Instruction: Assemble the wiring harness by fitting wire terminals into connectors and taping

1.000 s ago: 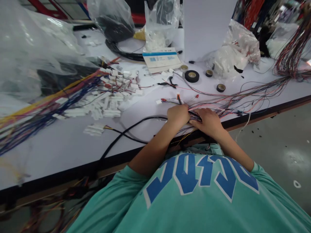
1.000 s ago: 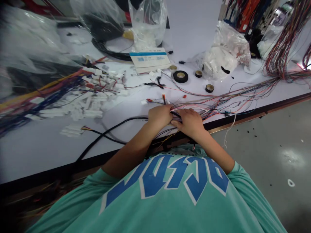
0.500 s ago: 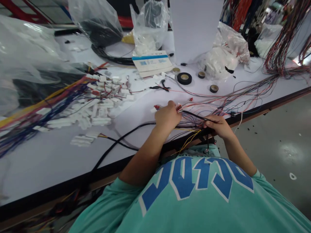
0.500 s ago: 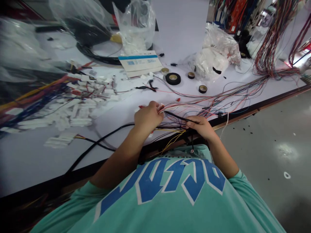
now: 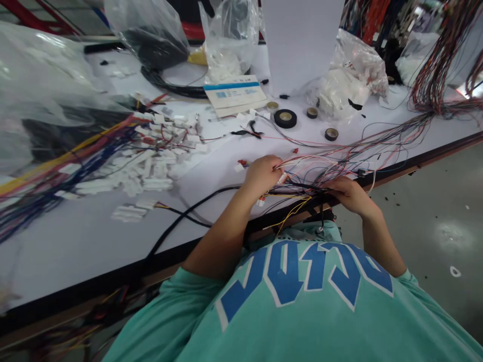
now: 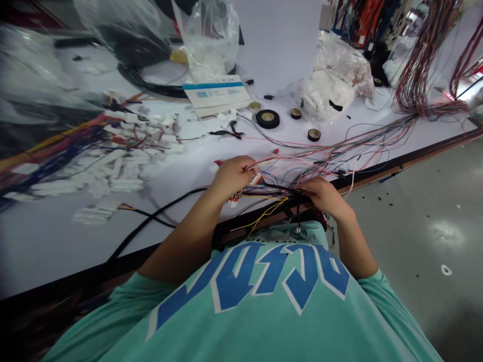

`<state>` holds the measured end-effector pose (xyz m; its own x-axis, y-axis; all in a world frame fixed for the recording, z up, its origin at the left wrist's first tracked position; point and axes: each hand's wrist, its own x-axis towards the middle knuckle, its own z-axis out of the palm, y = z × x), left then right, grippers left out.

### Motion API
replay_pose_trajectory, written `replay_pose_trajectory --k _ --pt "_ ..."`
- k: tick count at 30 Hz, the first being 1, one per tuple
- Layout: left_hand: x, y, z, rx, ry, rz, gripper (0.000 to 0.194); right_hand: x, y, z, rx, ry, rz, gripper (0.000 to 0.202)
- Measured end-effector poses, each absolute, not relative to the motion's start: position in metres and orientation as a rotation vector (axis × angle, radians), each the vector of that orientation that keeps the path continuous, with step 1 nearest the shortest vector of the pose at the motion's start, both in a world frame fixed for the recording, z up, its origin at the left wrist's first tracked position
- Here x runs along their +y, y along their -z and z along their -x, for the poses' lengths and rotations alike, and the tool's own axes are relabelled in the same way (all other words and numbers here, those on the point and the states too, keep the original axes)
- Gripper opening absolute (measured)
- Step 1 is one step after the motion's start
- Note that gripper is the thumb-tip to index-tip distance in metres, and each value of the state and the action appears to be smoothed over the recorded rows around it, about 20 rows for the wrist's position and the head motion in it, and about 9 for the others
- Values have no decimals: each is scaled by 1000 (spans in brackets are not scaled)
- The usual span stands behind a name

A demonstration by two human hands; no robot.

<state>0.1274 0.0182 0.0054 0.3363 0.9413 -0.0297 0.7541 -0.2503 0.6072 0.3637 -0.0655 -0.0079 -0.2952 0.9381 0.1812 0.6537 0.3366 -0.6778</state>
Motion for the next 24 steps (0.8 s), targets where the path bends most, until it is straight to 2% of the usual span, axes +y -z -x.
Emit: replay_pose_trajectory --k 5,9,12,16,18,24 --pt "24 2 -127 1245 -512 -1539 13 -64 11 -373 -2048 -752 1219 25" --pt "24 -11 -117 1092 -697 -1568 31 -66 25 -384 -1746 -873 1244 16" --pt "15 -24 -98 1214 -758 -1710 27 -70 28 -388 -1711 -899 1327 15" --pt "-12 -22 -74 1385 -347 -1958 28 -75 26 -394 -1992 -863 1283 18" --pt "-28 -12 -70 1490 -201 -2080 23 -76 27 -399 -2138 -806 1231 21" --pt "-51 13 -79 1654 -177 -2325 31 -85 25 -405 -2463 -711 1188 46"
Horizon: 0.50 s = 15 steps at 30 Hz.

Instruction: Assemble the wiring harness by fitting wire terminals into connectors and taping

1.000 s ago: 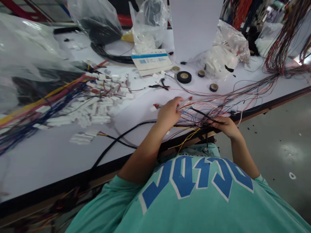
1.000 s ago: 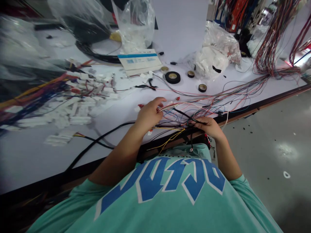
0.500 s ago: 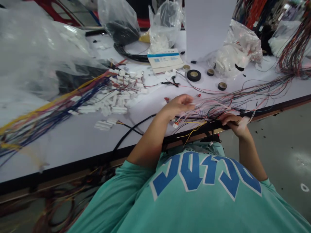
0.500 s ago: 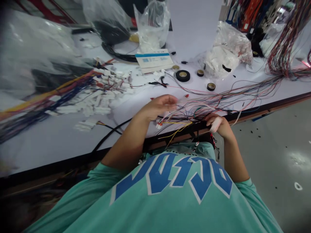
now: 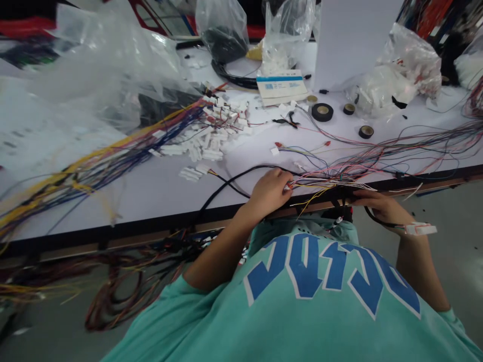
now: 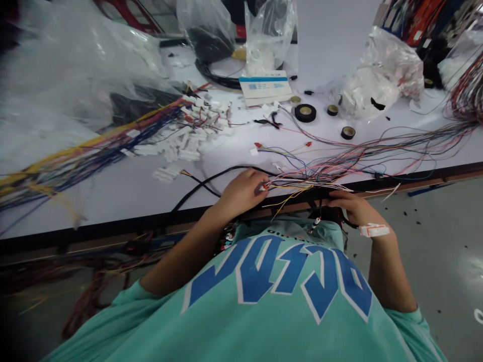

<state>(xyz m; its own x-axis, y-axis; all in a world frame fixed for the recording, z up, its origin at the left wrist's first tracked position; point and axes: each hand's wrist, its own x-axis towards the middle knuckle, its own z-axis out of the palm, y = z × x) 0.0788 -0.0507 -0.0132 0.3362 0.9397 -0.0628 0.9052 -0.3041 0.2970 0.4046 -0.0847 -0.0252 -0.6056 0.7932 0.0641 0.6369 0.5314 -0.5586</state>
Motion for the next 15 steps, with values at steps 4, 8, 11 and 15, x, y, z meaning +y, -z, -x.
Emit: replay_pose_trajectory --k 4,8,11,15 --pt "-46 12 -80 1575 -148 -2460 35 -92 19 -404 -2517 -693 1255 56" --pt "-45 5 -81 1601 -102 -2492 28 -94 21 -402 -2541 -656 1268 60" --pt "-49 -2 -79 1590 -165 -2530 32 -99 25 -392 -2580 -514 1339 53" --pt "-58 -5 -73 1348 -163 -2633 37 -115 27 -370 -2566 -239 1500 56"
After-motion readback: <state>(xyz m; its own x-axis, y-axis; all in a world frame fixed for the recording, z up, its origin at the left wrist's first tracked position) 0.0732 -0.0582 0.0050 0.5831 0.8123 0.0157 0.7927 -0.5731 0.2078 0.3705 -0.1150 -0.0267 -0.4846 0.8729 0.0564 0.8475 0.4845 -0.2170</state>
